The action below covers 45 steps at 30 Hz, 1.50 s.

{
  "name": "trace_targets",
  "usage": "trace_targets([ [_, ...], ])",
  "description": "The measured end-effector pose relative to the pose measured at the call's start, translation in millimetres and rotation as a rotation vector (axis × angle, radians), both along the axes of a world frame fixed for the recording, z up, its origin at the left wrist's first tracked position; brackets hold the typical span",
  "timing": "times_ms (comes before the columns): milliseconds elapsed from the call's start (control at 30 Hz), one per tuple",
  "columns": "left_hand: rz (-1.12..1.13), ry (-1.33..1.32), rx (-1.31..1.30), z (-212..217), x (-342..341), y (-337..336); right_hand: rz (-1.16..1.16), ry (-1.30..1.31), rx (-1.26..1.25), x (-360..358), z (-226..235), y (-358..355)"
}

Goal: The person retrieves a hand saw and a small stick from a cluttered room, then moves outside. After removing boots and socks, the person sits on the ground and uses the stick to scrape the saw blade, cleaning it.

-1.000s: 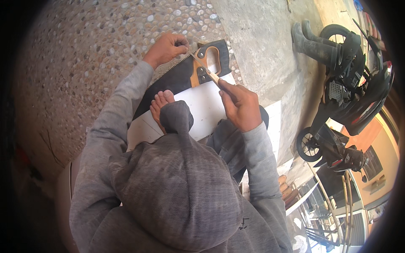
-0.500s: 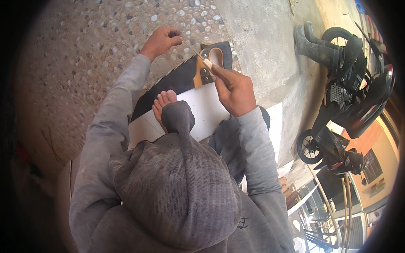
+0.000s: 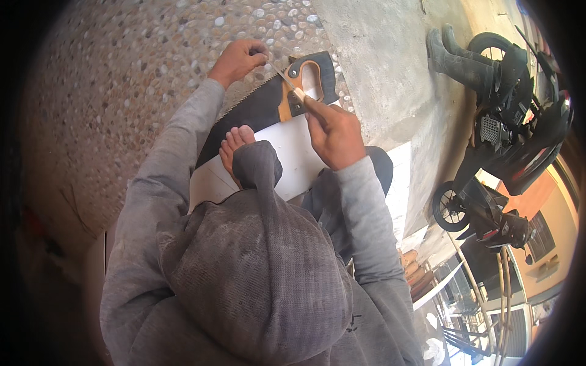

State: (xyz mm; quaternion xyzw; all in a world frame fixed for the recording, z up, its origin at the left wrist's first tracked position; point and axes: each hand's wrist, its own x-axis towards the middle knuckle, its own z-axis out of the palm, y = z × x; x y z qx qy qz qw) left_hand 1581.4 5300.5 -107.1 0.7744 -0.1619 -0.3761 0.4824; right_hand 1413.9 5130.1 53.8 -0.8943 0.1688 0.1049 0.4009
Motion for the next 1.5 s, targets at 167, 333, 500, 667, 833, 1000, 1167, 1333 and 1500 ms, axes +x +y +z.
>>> trace_targets([
  [167, 0.137, 0.069, -0.052, -25, 13, 16, -0.086, -0.019, 0.167, 13, -17, 5],
  [333, 0.212, 0.305, -0.203, 13, -16, 5, -0.221, 0.027, 0.226, -22, 2, 5],
  [500, 0.193, 0.376, -0.153, 33, -17, -4, -0.215, 0.032, 0.210, -24, 11, 0],
  [667, 0.179, 0.378, -0.131, 31, -19, -6, -0.214, 0.060, 0.202, -24, 18, -2],
  [833, 0.152, 0.409, -0.118, 30, -19, -5, -0.202, 0.047, 0.195, -26, 19, -3],
  [1000, 0.181, 0.409, -0.140, 33, -22, -3, -0.132, 0.098, 0.173, -30, 20, -5],
  [1167, 0.166, 0.401, -0.145, 25, -24, 2, -0.075, 0.144, 0.109, -31, 24, -3],
  [1333, 0.158, 0.344, -0.194, 14, -31, 5, -0.066, 0.033, 0.064, -35, 26, 0],
  [1500, 0.161, 0.314, -0.105, 15, -28, 4, -0.002, 0.037, 0.028, -27, 20, -1],
])
